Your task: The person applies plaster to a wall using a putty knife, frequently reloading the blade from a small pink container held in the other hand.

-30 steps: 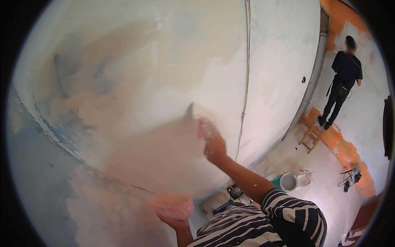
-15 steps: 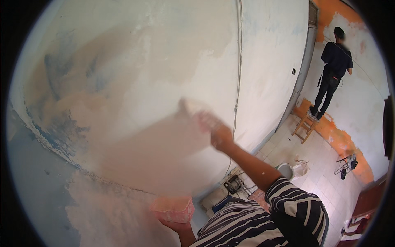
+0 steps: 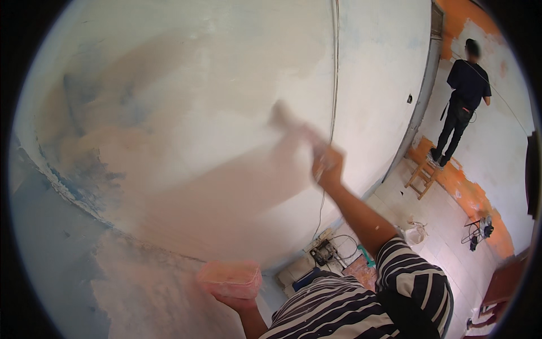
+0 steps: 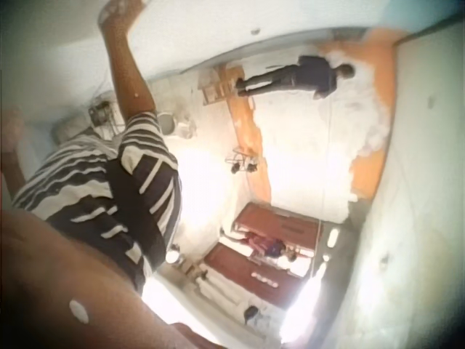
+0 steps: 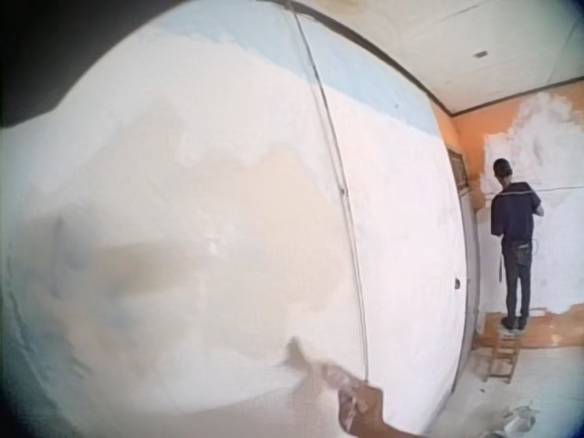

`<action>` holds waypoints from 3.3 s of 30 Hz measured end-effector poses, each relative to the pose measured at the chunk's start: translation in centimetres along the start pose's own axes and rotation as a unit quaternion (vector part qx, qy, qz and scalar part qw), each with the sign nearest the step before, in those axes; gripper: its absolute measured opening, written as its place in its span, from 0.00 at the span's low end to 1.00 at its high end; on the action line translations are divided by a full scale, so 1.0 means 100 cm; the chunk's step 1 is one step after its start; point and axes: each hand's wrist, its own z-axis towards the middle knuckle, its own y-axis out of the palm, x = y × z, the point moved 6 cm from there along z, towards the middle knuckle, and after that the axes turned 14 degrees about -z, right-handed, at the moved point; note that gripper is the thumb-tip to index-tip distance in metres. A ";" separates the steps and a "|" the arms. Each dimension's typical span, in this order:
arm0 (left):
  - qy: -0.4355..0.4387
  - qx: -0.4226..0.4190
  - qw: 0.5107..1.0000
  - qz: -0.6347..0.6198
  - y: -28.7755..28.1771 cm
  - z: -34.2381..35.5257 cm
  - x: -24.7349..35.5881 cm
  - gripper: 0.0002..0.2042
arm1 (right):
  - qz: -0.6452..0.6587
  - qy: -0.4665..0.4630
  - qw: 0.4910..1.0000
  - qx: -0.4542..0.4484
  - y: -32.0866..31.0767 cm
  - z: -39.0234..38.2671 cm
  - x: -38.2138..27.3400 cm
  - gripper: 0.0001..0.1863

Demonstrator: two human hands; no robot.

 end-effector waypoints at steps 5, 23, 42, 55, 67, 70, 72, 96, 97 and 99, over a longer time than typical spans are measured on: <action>0.034 0.023 0.998 0.056 -0.014 -0.001 -0.003 0.22 | -0.103 -0.055 0.991 0.068 -0.020 0.071 0.005 0.32; -0.005 0.059 0.998 0.021 -0.014 -0.010 -0.015 0.25 | -0.146 -0.206 0.956 -0.152 -0.009 0.036 -0.039 0.31; 0.002 0.094 0.995 0.037 0.007 -0.013 -0.026 0.24 | -0.111 -0.039 0.991 0.063 -0.054 0.102 0.015 0.28; 0.024 0.039 0.996 0.075 -0.018 -0.016 -0.015 0.28 | -0.053 -0.076 0.981 0.171 -0.084 0.135 -0.001 0.28; -0.029 0.019 0.999 -0.018 -0.004 -0.012 -0.006 0.30 | -0.157 -0.040 0.985 0.053 -0.019 0.021 -0.004 0.22; -0.038 0.019 0.999 0.003 -0.015 -0.017 -0.007 0.30 | -0.163 -0.098 0.958 0.213 -0.066 0.122 -0.026 0.21; -0.044 -0.049 0.997 0.042 -0.060 -0.008 0.005 0.29 | -0.183 -0.091 0.953 0.223 -0.061 0.156 -0.025 0.21; 0.063 0.027 0.995 0.071 -0.017 -0.011 0.007 0.23 | -0.294 -0.126 0.916 -0.242 0.085 -0.068 0.028 0.39; 0.081 0.012 0.991 0.102 -0.008 -0.014 0.011 0.23 | -0.239 -0.129 0.924 -0.271 0.094 -0.106 0.010 0.41; 0.101 0.033 0.991 0.086 0.009 -0.017 0.007 0.23 | -0.108 -0.158 0.936 -0.295 0.085 -0.128 -0.010 0.41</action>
